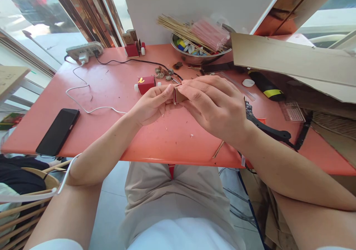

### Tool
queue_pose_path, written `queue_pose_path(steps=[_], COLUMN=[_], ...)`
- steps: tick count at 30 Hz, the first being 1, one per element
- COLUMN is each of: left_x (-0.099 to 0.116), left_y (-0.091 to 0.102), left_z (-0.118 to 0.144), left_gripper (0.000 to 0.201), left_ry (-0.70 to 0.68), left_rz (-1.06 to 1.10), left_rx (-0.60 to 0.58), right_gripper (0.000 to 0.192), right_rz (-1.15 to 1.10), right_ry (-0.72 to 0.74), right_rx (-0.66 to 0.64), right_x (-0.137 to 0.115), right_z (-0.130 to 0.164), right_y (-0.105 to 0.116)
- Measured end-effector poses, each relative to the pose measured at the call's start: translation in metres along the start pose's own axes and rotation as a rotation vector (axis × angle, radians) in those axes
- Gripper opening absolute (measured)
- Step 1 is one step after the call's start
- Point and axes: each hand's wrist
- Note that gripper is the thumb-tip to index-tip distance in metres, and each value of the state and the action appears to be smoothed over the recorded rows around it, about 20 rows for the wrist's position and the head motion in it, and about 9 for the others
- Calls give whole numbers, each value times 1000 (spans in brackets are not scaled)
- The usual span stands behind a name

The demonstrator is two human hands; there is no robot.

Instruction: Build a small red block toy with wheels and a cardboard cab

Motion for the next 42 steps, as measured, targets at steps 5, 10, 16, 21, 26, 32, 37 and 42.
queue_pose_path(steps=[5,10,16,21,26,32,37,42], left_x=[0,0,2,2,1,4,4,5], left_y=[-5,-5,-8,-5,0,-2,-4,-3], left_z=[0,2,4,3,2,1,2,2], left_gripper=[20,20,30,38,56,51,53,53], left_ry=[-12,-60,-77,-66,-40,-69,-53,-91], left_rz=[37,42,50,61,-16,-79,-88,-135], left_rx=[72,84,24,-15,-84,-75,-69,-134], right_gripper=[36,39,30,24,13,6,11,4], right_rz=[-31,-79,-199,-161,-134,-206,-265,-280], right_ry=[4,55,65,52,78,38,5,66], right_rx=[-31,-22,-41,-66,-50,-60,-47,48], right_x=[0,6,9,14,22,25,24,23], right_z=[1,-2,-5,-7,-9,-10,-8,-10], right_y=[4,8,4,5,13,13,8,7])
Point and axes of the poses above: each hand's wrist, its own z-axis away from the middle knuckle, its own y-axis out of the back of the hand, x = y × z, and after that the axes turned 5 degrees about -y, right-handed
